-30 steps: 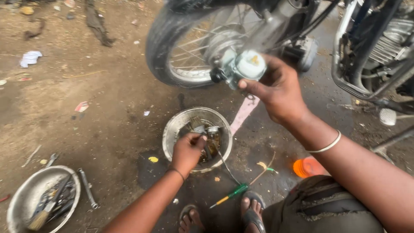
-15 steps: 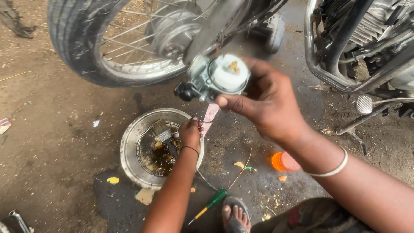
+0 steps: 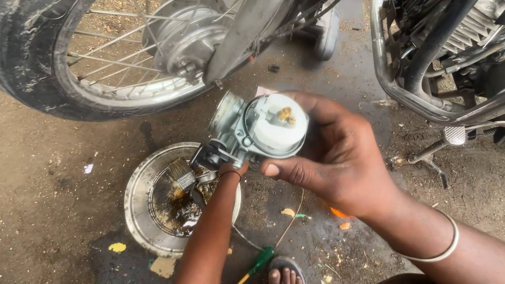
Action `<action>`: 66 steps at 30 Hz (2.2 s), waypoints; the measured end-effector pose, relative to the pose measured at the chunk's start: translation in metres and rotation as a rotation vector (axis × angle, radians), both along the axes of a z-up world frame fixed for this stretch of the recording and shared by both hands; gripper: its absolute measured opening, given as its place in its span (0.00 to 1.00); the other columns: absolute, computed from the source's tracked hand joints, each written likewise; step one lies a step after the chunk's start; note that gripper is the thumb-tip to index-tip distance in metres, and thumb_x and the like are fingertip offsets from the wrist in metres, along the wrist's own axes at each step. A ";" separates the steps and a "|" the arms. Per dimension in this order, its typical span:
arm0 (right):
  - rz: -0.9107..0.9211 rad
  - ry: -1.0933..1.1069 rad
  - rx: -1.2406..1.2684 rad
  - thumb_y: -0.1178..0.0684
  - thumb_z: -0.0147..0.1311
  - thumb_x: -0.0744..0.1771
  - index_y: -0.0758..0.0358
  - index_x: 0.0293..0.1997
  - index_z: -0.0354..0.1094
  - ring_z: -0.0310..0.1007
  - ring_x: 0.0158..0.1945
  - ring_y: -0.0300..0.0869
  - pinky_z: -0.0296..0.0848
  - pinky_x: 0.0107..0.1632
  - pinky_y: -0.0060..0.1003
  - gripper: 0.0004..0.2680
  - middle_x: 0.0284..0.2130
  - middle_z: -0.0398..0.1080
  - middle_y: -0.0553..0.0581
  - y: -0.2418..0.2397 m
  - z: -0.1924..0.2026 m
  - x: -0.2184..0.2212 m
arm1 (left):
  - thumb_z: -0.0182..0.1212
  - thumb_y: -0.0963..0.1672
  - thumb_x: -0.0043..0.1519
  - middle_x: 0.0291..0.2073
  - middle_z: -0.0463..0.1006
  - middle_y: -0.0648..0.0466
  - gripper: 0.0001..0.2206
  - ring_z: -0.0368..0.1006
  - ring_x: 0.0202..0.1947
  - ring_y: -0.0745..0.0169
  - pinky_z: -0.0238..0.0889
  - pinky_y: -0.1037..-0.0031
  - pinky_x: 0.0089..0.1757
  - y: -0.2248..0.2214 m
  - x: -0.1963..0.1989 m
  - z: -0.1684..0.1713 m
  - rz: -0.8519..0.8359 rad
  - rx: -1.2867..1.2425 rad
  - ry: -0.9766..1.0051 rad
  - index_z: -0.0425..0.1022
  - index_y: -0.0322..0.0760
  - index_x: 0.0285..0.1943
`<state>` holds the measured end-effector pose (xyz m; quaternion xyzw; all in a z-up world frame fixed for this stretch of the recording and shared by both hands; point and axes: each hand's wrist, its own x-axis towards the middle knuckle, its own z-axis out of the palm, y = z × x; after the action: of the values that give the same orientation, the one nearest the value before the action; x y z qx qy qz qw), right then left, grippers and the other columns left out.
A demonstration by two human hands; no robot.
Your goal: Disassembling, cleaning, and inspecting a motorcycle carburetor using tools and solvent.
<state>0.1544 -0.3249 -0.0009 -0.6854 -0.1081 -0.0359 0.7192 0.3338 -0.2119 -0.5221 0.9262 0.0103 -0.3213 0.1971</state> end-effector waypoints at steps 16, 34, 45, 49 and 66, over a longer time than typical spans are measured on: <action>-0.114 0.082 0.018 0.64 0.65 0.62 0.75 0.67 0.59 0.75 0.59 0.43 0.77 0.64 0.41 0.25 0.56 0.73 0.62 -0.013 -0.012 0.010 | 0.49 0.44 0.66 0.43 0.82 0.39 0.13 0.78 0.47 0.42 0.68 0.55 0.51 -0.038 -0.076 0.119 -0.044 -0.136 -0.444 0.82 0.35 0.45; -0.153 0.033 -0.003 0.63 0.65 0.64 0.72 0.67 0.61 0.76 0.58 0.42 0.79 0.62 0.39 0.24 0.54 0.74 0.60 -0.022 -0.008 0.001 | 0.54 0.44 0.61 0.46 0.73 0.43 0.14 0.68 0.50 0.42 0.61 0.50 0.48 -0.037 -0.182 0.128 -0.490 0.193 -0.640 0.82 0.28 0.44; -0.113 -0.056 0.025 0.65 0.65 0.66 0.73 0.68 0.61 0.76 0.60 0.42 0.80 0.64 0.39 0.23 0.56 0.74 0.59 -0.020 0.009 -0.017 | 0.55 0.44 0.60 0.45 0.73 0.42 0.13 0.67 0.49 0.41 0.60 0.49 0.46 -0.001 -0.260 0.124 -0.612 0.209 -0.522 0.83 0.30 0.39; -0.072 -0.085 0.034 0.65 0.65 0.67 0.73 0.69 0.60 0.75 0.61 0.42 0.80 0.66 0.39 0.22 0.57 0.73 0.59 -0.022 0.015 -0.027 | 0.55 0.45 0.59 0.43 0.74 0.44 0.12 0.67 0.48 0.43 0.60 0.50 0.46 0.013 -0.282 0.123 -0.635 0.234 -0.550 0.83 0.31 0.38; -0.028 -0.248 -0.094 0.63 0.65 0.66 0.73 0.64 0.62 0.78 0.59 0.43 0.82 0.63 0.39 0.20 0.53 0.74 0.60 -0.019 0.051 -0.059 | 0.55 0.50 0.62 0.51 0.75 0.37 0.18 0.66 0.55 0.36 0.54 0.40 0.54 0.049 -0.323 0.158 -0.870 0.380 -0.489 0.83 0.33 0.48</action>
<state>0.0950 -0.3438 0.0503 -0.7102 -0.1880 -0.1253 0.6668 0.0110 -0.1632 -0.3642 0.9121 -0.3629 -0.1407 -0.1290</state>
